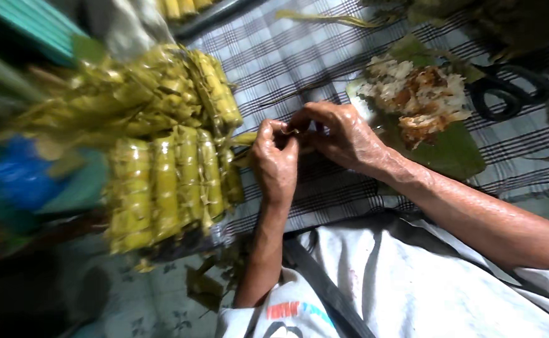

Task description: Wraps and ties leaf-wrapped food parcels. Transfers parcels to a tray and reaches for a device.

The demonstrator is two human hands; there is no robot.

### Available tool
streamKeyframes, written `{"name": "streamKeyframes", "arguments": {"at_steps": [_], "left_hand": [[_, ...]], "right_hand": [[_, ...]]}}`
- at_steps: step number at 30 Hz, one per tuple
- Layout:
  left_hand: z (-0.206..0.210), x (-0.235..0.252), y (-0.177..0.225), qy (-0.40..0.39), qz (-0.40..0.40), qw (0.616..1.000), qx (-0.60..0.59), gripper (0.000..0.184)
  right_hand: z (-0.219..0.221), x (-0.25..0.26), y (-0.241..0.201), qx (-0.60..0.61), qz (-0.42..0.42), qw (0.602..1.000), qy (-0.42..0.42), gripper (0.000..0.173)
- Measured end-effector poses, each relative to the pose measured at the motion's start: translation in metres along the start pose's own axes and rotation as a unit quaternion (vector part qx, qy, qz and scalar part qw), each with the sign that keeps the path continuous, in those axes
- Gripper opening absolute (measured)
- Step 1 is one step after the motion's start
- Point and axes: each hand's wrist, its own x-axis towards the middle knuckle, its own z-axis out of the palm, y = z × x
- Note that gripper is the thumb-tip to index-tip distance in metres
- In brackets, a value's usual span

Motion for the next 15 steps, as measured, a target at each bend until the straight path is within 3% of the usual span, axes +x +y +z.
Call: {"name": "streamKeyframes", "arguments": {"at_steps": [10,15], "left_hand": [[0.0007,0.0007,-0.003,0.016,0.06,0.997,0.034,0.015],[0.0025,-0.0001,-0.0041,0.03,0.065,0.996,0.051,0.013]], "right_hand": [[0.0082,-0.0001,-0.0035,-0.103,-0.03,0.994,0.032,0.015],[0.0062,0.0042,-0.0018,-0.109,0.013,0.994,-0.003,0.013]]}}
